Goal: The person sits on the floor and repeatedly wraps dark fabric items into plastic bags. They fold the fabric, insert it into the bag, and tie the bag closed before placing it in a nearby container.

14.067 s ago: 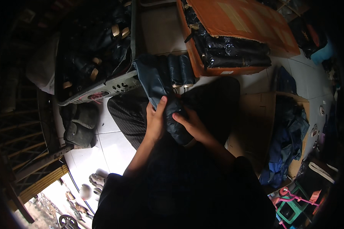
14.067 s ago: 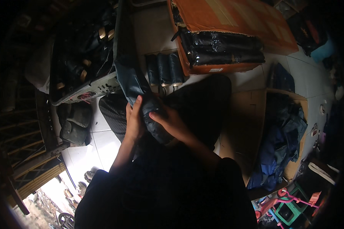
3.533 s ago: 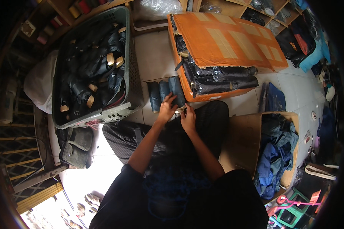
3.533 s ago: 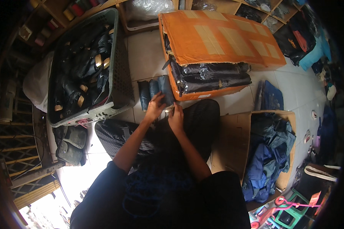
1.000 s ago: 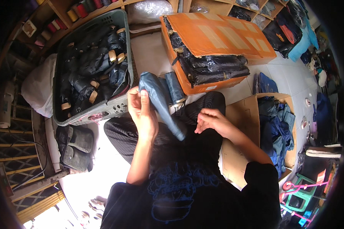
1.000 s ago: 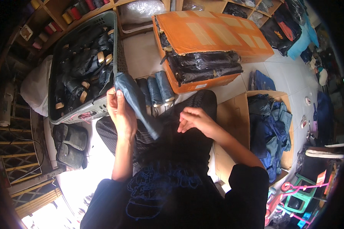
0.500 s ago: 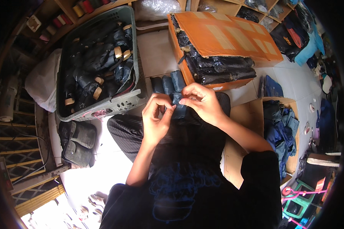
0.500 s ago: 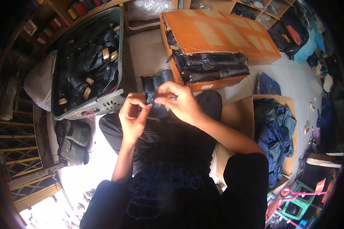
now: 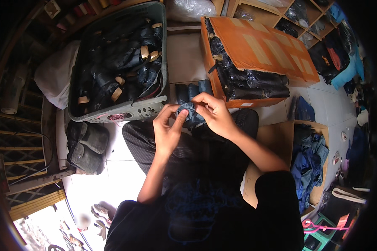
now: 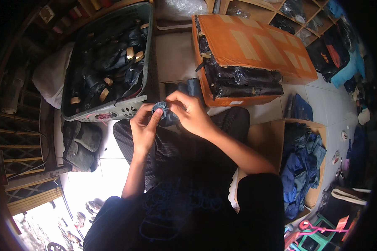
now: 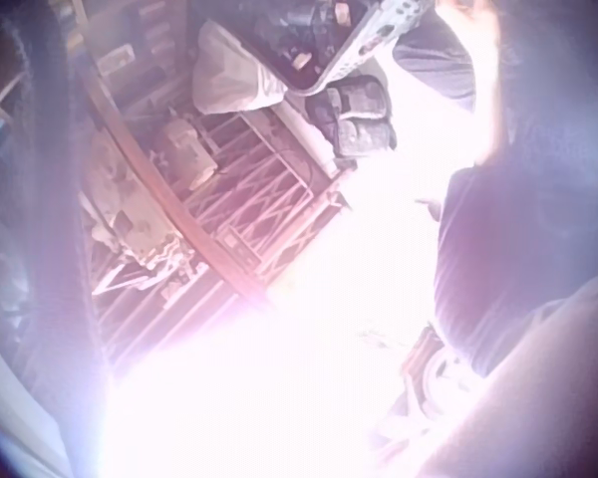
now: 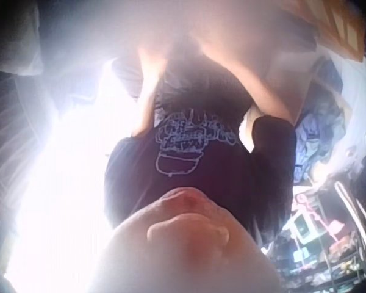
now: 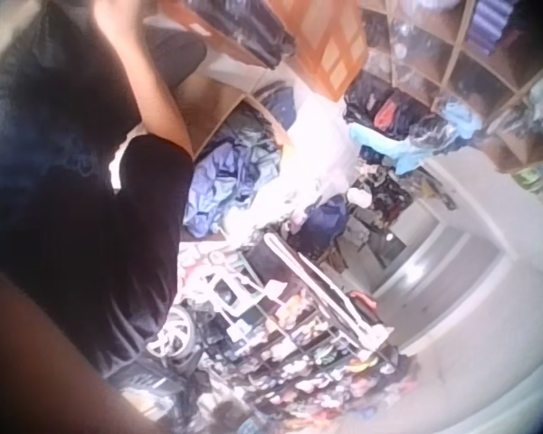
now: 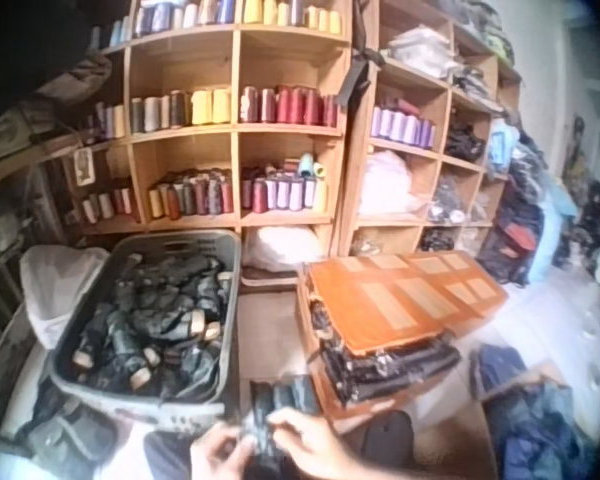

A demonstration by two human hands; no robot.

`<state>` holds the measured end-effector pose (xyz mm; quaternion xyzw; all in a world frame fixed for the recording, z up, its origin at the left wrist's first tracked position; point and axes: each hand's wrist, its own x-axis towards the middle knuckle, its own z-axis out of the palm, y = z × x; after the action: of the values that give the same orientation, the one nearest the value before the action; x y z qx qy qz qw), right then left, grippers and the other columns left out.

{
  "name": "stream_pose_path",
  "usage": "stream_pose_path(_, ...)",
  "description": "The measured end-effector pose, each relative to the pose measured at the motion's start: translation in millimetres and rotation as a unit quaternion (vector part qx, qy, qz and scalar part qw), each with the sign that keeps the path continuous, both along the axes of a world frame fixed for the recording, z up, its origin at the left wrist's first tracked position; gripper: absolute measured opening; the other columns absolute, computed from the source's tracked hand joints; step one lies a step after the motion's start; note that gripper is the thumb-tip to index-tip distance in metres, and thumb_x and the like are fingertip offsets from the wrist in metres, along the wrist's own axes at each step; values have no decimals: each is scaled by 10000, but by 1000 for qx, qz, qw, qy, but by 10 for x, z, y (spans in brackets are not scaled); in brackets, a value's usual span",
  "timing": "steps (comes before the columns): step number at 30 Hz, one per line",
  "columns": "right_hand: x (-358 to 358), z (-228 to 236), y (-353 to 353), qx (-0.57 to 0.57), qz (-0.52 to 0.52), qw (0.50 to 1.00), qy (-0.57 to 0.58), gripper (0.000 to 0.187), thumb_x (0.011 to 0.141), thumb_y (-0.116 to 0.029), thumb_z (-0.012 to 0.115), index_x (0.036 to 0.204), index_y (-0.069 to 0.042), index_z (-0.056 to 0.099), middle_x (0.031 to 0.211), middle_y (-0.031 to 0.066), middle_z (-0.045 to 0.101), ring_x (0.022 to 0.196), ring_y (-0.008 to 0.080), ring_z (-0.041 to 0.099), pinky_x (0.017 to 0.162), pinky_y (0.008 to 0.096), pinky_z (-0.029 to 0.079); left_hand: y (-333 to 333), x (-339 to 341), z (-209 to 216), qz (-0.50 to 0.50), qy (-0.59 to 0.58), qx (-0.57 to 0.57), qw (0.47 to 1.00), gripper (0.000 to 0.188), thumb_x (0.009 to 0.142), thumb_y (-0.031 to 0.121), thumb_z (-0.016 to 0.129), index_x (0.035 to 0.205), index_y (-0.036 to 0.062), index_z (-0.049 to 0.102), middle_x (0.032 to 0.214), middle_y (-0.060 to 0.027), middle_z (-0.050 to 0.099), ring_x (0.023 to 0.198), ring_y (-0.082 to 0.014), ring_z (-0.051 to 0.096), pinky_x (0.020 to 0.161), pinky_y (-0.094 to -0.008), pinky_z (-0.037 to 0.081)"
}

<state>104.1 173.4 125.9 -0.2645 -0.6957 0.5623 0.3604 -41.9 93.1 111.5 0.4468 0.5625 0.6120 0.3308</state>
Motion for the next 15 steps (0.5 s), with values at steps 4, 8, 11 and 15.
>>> stream_pose_path(4, 12, -62, -70, 8, -26, 999, -32, 37, 916, -12, 534, 932, 15, 555, 804, 26, 585, 757, 75, 529, 675, 249, 439, -64, -59, 33, 3, 37, -54, 998, 129, 895, 82, 621, 940, -31, 663, 811, -58, 625, 736, -60, 512, 640, -214, 419)
stream_pose_path(8, 76, -213, -148, -41, -62, 997, -3, 41, 925, -28, 532, 937, 11, 540, 790, 19, 569, 730, 68, 501, 649, 235, 422, -65, -3, 89, 38, -26, -22, 999, 124, 887, 35, 611, 981, -37, 647, 852, -77, 625, 742, -76, 531, 657, -217, 435)
stream_pose_path(11, 118, -283, -204, -59, -110, 992, 24, 37, 918, -22, 532, 935, 11, 531, 784, 21, 564, 726, 65, 494, 647, 230, 420, -84, -9, -99, 5, 66, 97, 993, 144, 865, 10, 628, 1002, -35, 639, 889, -88, 626, 743, -98, 555, 671, -222, 448)
stream_pose_path(15, 83, -212, -326, 89, -188, 978, -32, 75, 869, 6, 557, 939, 25, 535, 786, 114, 606, 721, 165, 621, 657, 279, 466, -131, 121, -158, -49, 10, -8, 999, 148, 815, -14, 681, 956, -26, 639, 914, -70, 606, 775, -116, 574, 697, -232, 466)
